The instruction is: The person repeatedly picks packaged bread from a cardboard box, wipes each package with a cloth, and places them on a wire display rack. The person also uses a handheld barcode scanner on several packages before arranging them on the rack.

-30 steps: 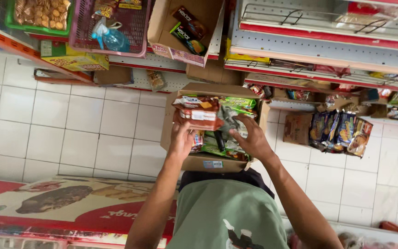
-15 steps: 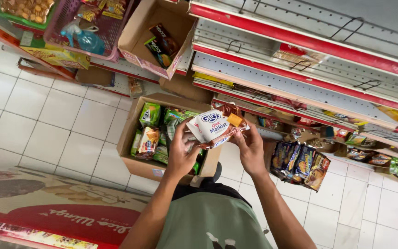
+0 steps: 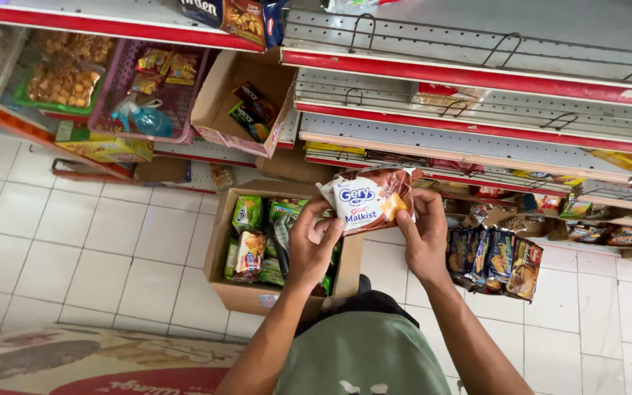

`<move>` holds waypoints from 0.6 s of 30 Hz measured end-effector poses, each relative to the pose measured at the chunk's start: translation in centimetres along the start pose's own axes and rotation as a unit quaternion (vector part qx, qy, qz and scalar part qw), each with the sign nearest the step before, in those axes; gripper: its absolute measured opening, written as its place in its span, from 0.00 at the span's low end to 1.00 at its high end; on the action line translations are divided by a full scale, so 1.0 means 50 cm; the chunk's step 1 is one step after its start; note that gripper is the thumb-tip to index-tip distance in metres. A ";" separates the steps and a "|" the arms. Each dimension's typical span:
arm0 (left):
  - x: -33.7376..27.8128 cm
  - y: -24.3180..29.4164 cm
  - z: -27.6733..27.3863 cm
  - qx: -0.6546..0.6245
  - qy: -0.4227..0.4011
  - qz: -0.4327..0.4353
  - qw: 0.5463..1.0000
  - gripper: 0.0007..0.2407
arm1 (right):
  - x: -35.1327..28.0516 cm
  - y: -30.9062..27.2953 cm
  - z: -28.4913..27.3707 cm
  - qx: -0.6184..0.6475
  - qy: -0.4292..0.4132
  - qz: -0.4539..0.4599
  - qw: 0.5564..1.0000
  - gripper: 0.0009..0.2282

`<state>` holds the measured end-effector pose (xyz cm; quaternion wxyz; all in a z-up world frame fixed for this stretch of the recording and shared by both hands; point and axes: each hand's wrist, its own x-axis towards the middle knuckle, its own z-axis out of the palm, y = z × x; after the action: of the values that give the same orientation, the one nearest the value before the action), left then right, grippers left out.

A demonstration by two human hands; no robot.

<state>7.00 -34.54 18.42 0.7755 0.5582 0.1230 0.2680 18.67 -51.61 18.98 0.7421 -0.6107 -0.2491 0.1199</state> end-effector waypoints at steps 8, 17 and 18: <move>0.083 0.103 0.060 0.292 -0.085 0.156 0.940 0.19 | 0.036 -0.092 -0.032 -0.198 0.051 -0.048 0.978 0.18; 0.226 0.137 0.193 0.385 -0.033 0.324 0.863 0.17 | 0.215 -0.158 -0.148 -0.287 0.017 -0.166 0.943 0.20; 0.244 0.137 0.212 0.385 -0.021 0.326 0.863 0.17 | 0.239 -0.165 -0.163 -0.275 0.013 -0.157 0.948 0.20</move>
<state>20.35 -34.65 29.81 0.3695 0.8261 0.0108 0.4253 31.93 -54.61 28.57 0.5576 -0.7458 -0.3558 -0.0796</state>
